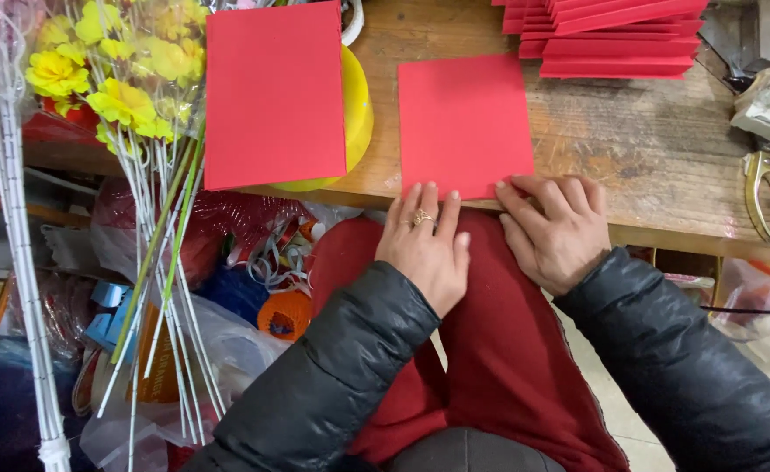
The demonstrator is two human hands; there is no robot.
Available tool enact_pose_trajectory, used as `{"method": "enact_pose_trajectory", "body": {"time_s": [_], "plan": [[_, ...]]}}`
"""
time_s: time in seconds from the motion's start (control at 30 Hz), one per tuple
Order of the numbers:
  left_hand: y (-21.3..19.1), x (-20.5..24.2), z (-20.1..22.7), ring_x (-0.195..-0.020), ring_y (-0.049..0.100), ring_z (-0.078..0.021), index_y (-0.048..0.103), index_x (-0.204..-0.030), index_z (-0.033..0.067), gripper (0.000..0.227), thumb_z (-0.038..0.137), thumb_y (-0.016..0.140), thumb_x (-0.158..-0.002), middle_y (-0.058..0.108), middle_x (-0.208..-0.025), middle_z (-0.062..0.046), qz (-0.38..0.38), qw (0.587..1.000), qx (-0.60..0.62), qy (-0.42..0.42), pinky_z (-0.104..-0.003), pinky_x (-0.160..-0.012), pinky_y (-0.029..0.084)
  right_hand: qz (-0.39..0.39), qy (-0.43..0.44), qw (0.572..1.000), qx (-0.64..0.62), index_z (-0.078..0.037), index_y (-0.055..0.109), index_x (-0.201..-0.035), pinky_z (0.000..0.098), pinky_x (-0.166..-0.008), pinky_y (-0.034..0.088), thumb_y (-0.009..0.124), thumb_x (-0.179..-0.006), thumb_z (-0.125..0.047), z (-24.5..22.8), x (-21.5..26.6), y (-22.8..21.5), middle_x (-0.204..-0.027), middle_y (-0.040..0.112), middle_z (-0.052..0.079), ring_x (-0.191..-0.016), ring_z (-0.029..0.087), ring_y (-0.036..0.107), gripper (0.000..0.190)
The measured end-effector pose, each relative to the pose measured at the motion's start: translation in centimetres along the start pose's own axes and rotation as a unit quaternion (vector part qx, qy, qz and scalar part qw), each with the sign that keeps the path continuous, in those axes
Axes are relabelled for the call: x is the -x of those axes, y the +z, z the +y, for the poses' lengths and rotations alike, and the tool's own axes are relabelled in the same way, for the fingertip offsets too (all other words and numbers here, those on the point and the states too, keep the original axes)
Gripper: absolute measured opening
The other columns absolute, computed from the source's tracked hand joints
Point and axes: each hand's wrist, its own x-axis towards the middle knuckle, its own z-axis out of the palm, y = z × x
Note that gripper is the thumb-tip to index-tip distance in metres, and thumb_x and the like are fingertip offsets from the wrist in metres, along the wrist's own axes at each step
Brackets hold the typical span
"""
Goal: Folding red paper into accordion-style pleats to create decorations
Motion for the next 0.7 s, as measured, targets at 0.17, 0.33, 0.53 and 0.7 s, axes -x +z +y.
{"method": "enact_pose_trajectory", "body": {"time_s": [0.17,0.33,0.53,0.7], "plan": [[-0.7,-0.1,1.7,-0.148,0.040,-0.0526,0.055,-0.148,-0.0032,0.086,0.067,0.037,-0.102,0.053,-0.148,-0.034,-0.031,0.998,0.017,-0.058,-0.063,-0.124,0.021,-0.049,0.025,0.998,-0.017,-0.030,0.070,-0.143,0.0487,-0.112,0.039,0.053,-0.106,-0.045,-2.0,-1.0,-1.4,-0.127,0.062,0.008,-0.122,0.030,0.058,0.044],[-1.4,0.0,1.7,-0.154,0.029,-0.0511,0.045,-0.156,-0.0009,0.096,0.076,0.032,-0.099,0.043,-0.158,-0.032,-0.089,0.993,0.027,-0.073,-0.063,-0.126,0.015,-0.107,0.061,0.992,-0.009,-0.040,0.060,-0.152,0.0529,-0.116,0.032,0.040,-0.109,-0.061,-2.7,-1.2,-1.3,-0.133,0.057,0.009,-0.131,0.034,0.052,0.053],[-1.7,0.1,1.9,-0.157,0.021,-0.0495,0.038,-0.160,0.0006,0.096,0.075,0.029,-0.100,0.035,-0.163,-0.032,-0.124,0.989,0.033,-0.079,-0.064,-0.127,0.011,-0.093,0.058,0.994,0.008,-0.035,0.066,-0.145,0.0527,-0.114,0.034,0.044,-0.109,-0.057,-3.0,-1.4,-1.3,-0.133,0.055,0.009,-0.132,0.034,0.050,0.047],[-1.6,0.1,1.8,-0.158,0.019,-0.0485,0.035,-0.162,0.0020,0.095,0.074,0.027,-0.101,0.033,-0.164,-0.030,-0.126,0.988,0.030,-0.080,-0.064,-0.127,0.010,-0.113,0.062,0.992,0.006,-0.037,0.065,-0.146,0.0547,-0.113,0.032,0.045,-0.109,-0.056,-3.0,-1.3,-1.2,-0.138,0.052,0.009,-0.137,0.034,0.044,0.047]]}}
